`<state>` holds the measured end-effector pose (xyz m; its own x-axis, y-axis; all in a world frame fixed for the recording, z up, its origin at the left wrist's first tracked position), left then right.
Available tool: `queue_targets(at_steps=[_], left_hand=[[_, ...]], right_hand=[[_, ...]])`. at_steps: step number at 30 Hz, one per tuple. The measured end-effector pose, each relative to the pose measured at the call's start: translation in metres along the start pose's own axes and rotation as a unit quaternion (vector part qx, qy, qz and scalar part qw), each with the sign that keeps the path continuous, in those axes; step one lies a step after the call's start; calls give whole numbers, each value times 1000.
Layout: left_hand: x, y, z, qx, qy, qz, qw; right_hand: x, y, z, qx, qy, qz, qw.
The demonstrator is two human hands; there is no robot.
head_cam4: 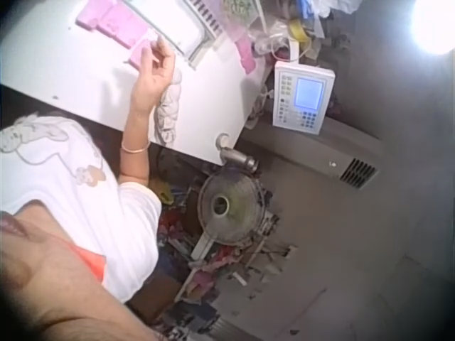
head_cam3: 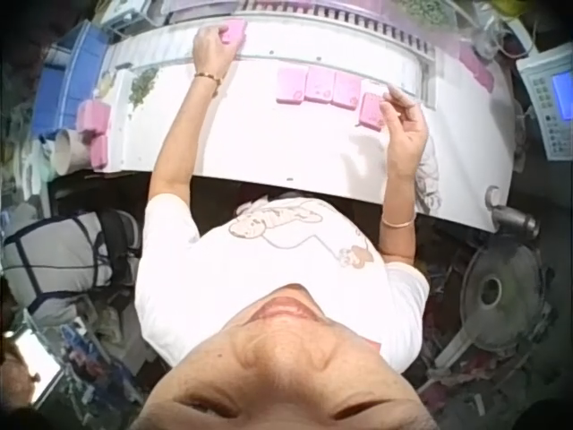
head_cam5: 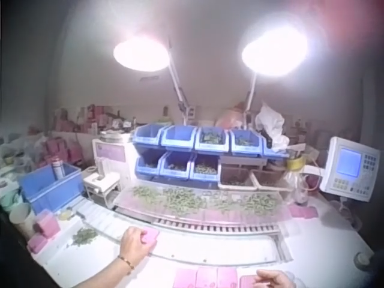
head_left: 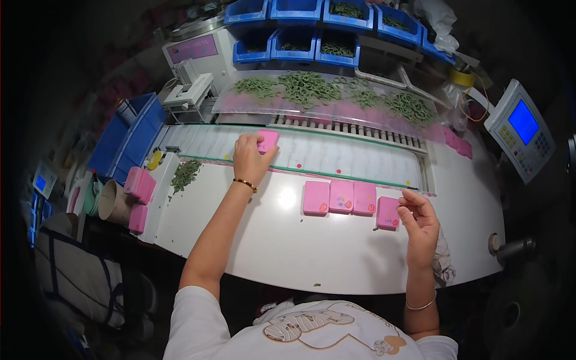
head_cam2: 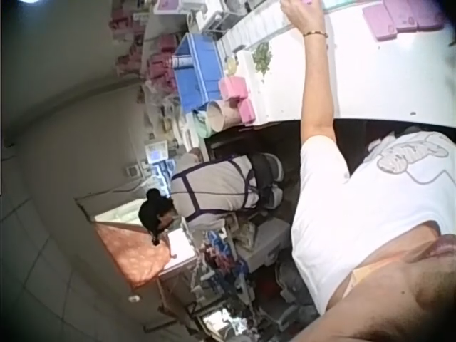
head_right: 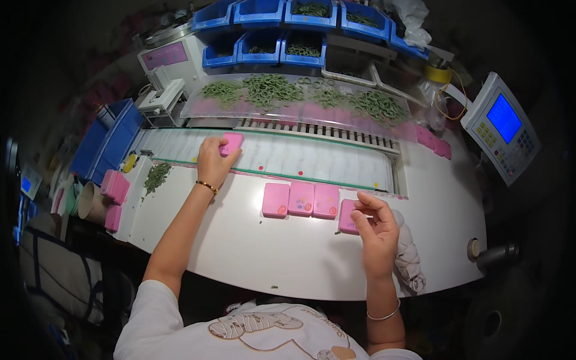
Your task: Assembling components and dried herbs into pink rectangular containers at a production workstation.
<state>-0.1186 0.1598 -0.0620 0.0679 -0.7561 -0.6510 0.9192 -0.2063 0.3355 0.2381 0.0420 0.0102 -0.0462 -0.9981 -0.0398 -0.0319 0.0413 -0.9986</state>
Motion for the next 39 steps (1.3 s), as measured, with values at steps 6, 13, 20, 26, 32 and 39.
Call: queue_targets(at_steps=[6, 13, 20, 26, 32, 39], left_hand=[[-6, -9, -4, -54, -8, 24, 998], [10, 8, 17, -151, -5, -38, 988], [53, 80, 50, 186, -95, -26, 978], [79, 71, 43, 355, -165, 128, 911], [72, 59, 45, 428, -174, 232, 856], [68, 60, 48, 469, -160, 295, 817]], right_hand=[[1, -9, 33, 73, 71, 23, 994], [-8, -36, 101, 296, 176, 114, 932], [-67, -68, 237, 467, 324, 190, 801], [-108, -87, 291, 627, 334, 134, 691], [-136, -91, 326, 610, 337, 102, 710], [-139, -97, 320, 614, 336, 80, 710]])
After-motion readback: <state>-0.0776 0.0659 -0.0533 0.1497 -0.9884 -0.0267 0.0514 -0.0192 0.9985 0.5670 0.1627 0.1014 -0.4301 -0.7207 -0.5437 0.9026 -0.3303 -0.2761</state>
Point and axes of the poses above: each hand's wrist, its own x-axis away from the middle knuckle, its own z-axis out of the back of the hand, y = z × x, the point moved 1 cm from there along -x, towards the middle knuckle, and after that the axes turned 10 degrees about -z, right-handed, at the moved point
